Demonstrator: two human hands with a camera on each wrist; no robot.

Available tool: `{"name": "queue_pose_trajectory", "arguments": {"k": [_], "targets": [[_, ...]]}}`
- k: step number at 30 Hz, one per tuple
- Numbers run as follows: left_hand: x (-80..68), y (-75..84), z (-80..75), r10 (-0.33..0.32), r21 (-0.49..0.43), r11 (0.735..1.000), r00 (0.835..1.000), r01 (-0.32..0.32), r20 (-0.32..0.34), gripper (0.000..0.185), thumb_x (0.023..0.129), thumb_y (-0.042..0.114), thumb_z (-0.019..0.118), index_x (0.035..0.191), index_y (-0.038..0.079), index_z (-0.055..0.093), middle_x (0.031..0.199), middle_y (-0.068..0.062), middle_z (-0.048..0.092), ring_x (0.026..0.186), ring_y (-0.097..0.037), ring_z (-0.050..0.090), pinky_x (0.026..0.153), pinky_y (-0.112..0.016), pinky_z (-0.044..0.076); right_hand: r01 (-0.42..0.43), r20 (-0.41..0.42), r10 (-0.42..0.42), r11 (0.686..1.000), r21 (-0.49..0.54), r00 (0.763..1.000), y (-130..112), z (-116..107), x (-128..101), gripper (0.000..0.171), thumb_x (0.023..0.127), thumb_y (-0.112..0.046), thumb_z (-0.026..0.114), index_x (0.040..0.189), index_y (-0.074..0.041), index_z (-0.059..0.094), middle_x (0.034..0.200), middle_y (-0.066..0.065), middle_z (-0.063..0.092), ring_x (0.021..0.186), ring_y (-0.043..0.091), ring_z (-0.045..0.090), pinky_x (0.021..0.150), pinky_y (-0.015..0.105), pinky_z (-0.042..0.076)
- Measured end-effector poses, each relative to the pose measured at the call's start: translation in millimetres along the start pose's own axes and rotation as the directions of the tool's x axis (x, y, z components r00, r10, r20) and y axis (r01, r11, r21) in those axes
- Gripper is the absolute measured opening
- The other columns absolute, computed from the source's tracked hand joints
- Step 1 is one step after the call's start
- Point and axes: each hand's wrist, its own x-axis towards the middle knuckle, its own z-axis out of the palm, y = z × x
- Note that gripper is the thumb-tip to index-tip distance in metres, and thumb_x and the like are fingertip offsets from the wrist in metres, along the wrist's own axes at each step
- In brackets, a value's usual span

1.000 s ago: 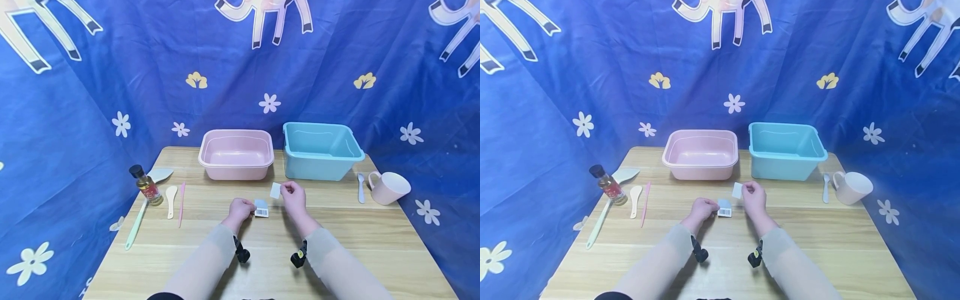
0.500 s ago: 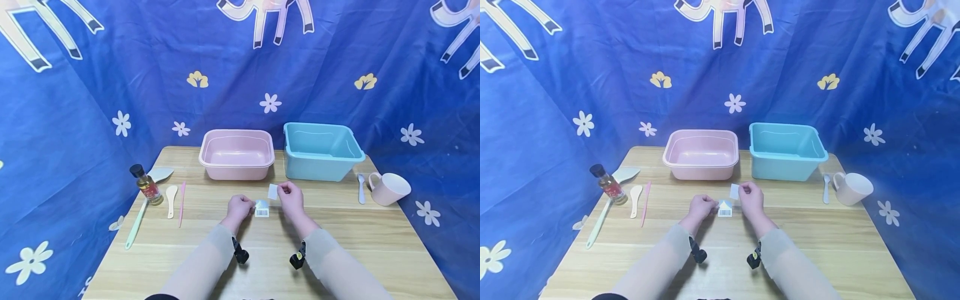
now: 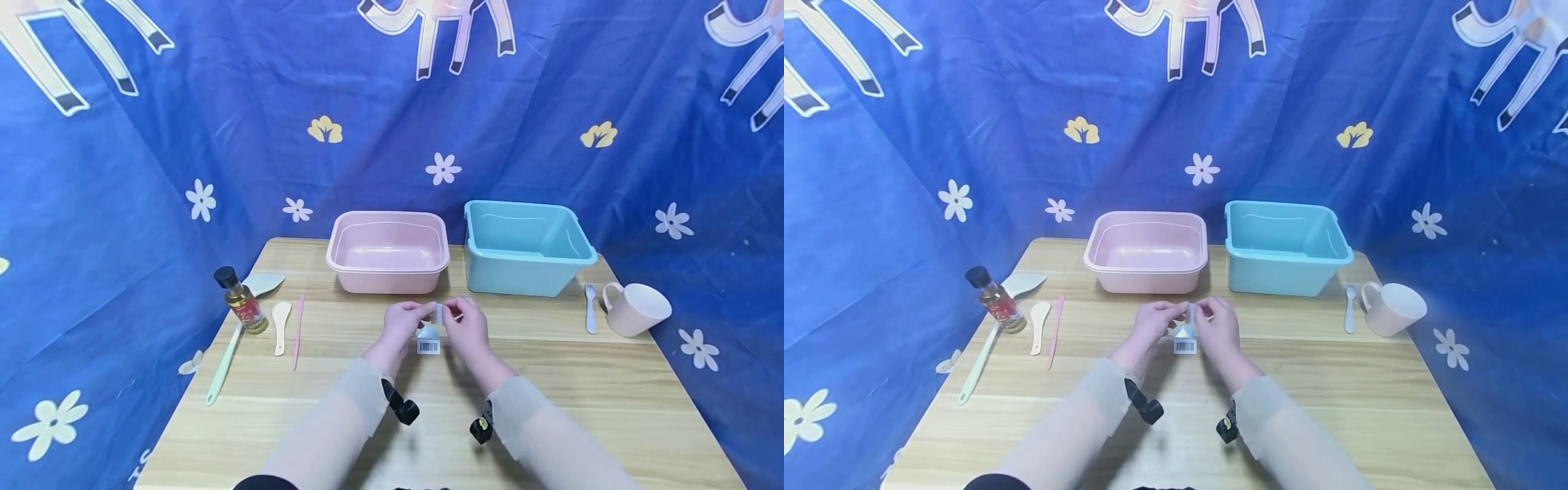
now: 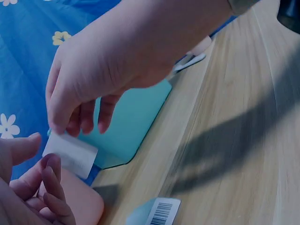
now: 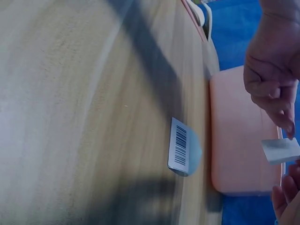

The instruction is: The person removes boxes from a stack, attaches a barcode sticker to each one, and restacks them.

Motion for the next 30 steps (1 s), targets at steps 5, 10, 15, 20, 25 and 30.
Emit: {"name": "queue_pose_trajectory", "arguments": {"k": [5, 10, 15, 20, 25, 30], "targets": [[-0.3, -1.3, -0.2, -0.035, -0.048, 0.998, 0.999, 0.034, -0.024, 0.018, 0.082, 0.014, 0.079, 0.086, -0.003, 0.074, 0.078, -0.015, 0.071, 0.062, -0.016, 0.058, 0.062, -0.028, 0.049, 0.121, 0.022, -0.12, 0.99, -0.072, 0.993, -1, 5, -5, 0.006, 0.087, -0.002, 0.07, 0.09, -0.005, 0.074, 0.089, 0.004, 0.063, 0.084, 0.02, 0.058, 0.075, 0.035, 0.051], [0.3, -3.7, -2.5, -0.049, -0.07, 0.996, 0.999, 0.047, -0.022, 0.015, 0.083, 0.007, 0.076, 0.09, -0.006, 0.072, 0.071, -0.009, 0.069, 0.062, -0.017, 0.059, 0.062, -0.026, 0.048, 0.251, 0.052, -0.246, 0.955, -0.156, 0.968, -2, 6, -10, 0.01, 0.084, -0.002, 0.073, 0.093, -0.006, 0.076, 0.086, 0.005, 0.061, 0.087, 0.022, 0.055, 0.077, 0.037, 0.049], [0.6, -6.4, -4.9, -0.049, -0.086, 0.995, 0.999, 0.047, -0.022, 0.016, 0.082, 0.003, 0.071, 0.092, -0.009, 0.073, 0.069, -0.006, 0.068, 0.058, -0.014, 0.057, 0.057, -0.022, 0.046, 0.338, 0.101, -0.323, 0.916, -0.216, 0.941, -1, 7, -13, 0.014, 0.082, 0.0, 0.074, 0.094, -0.007, 0.076, 0.086, 0.002, 0.058, 0.086, 0.021, 0.055, 0.076, 0.038, 0.05], [0.9, -9.9, -6.7, -0.069, -0.081, 0.994, 0.997, 0.066, -0.036, 0.014, 0.081, 0.001, 0.07, 0.089, -0.009, 0.073, 0.065, -0.003, 0.065, 0.054, -0.01, 0.054, 0.054, -0.02, 0.042, 0.398, 0.15, -0.37, 0.878, -0.266, 0.917, 2, 9, -14, 0.013, 0.083, -0.002, 0.075, 0.095, -0.009, 0.076, 0.087, -0.001, 0.058, 0.089, 0.02, 0.055, 0.077, 0.035, 0.05], [1.5, -10.7, -10.9, -0.075, -0.02, 0.997, 0.996, 0.074, -0.047, 0.004, 0.081, 0.0, 0.07, 0.08, -0.002, 0.073, 0.067, -0.004, 0.066, 0.058, -0.014, 0.055, 0.059, -0.024, 0.043, 0.427, 0.165, -0.396, 0.87, -0.247, 0.903, 5, 11, -14, 0.013, 0.084, -0.003, 0.075, 0.097, -0.007, 0.076, 0.087, 0.0, 0.059, 0.088, 0.021, 0.055, 0.076, 0.036, 0.05], [1.9, -10.2, -19.2, -0.013, 0.077, 0.997, 0.999, 0.016, -0.039, 0.003, 0.081, 0.001, 0.073, 0.079, 0.0, 0.071, 0.071, -0.005, 0.066, 0.067, -0.02, 0.059, 0.061, -0.025, 0.047, 0.19, 0.098, -0.177, 0.97, -0.154, 0.979, 5, 7, -11, 0.015, 0.09, -0.011, 0.071, 0.103, -0.004, 0.07, 0.1, 0.006, 0.062, 0.097, 0.029, 0.058, 0.086, 0.042, 0.048]]}}
